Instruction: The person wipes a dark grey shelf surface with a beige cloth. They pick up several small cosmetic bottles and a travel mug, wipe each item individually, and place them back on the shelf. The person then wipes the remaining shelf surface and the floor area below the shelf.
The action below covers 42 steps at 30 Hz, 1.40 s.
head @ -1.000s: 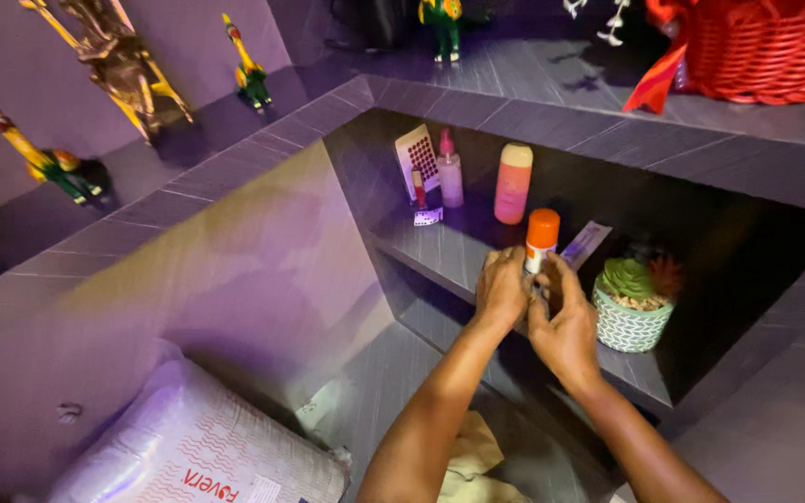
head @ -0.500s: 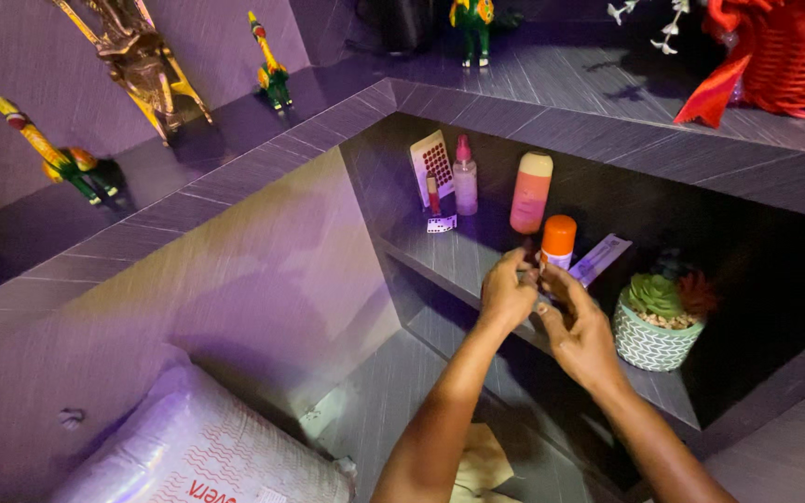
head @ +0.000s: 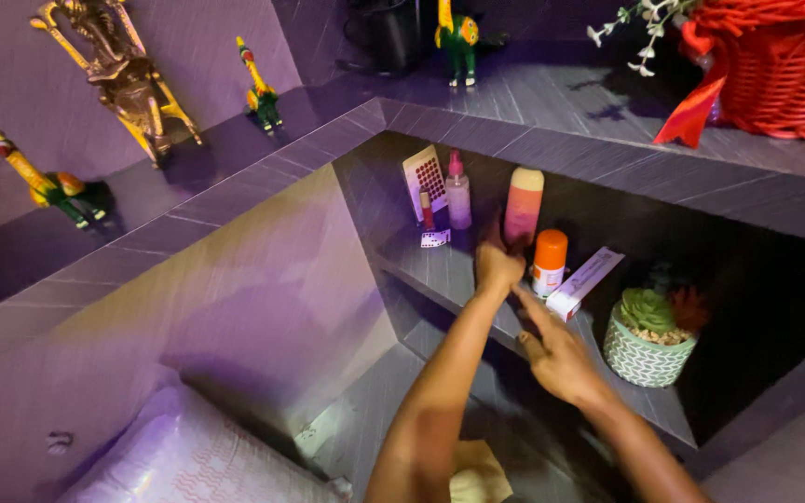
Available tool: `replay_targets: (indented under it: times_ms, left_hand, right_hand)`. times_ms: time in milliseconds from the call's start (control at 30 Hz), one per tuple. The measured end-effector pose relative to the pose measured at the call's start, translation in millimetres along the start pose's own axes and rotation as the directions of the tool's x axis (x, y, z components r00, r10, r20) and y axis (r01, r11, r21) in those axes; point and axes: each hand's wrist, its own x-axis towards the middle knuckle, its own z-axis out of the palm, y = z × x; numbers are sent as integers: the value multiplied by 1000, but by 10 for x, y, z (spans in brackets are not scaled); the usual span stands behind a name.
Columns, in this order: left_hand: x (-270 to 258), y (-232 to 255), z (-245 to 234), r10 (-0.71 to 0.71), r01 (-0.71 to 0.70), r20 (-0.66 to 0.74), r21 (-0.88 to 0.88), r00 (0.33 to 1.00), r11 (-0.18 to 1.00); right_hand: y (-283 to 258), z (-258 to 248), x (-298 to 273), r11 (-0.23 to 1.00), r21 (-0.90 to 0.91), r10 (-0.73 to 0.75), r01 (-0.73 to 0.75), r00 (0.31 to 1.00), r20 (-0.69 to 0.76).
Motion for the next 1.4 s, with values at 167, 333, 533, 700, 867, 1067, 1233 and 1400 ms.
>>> replay_targets:
  times_ms: [167,333,533,700,867,1067,1233,1400]
  left_hand:
    - [242,-340,348,381,-377,-238,62,894,924]
    - [222,-192,304,-106,104,100,22,989,994]
    - [13,164,-81,-49,44,-26,-144,998,989]
    - [-208,462,-522,-207,208,31,-34,978,978]
    - [-559,516,-803,-142,149,72,-101,987,984]
    - [-961,661,-1061,-56,63,30,-337,998,939]
    - [-1219,926,-1401,-45,49,25,-201,999,978]
    - [-1539,1069,-1720,-122,129,41,-238,992,963]
  right_hand:
    - [232,67,180,961,270,67,-55,997,-36]
    - [442,157,381,884,457,138,-100,989,-49]
    - [516,194,412,847,529,104,-44,991,-85]
    - [484,208,379,869,491,124,-55,986,-109]
    - [535,245,355,911,412,39,6,994,-99]
    - [456,239,260,888,458,-1,52,994,-112]
    - [216,165,133,930,351,-70,112,989,-130]
    - [-141,116,-108,979,87,-173,184,978,-118]
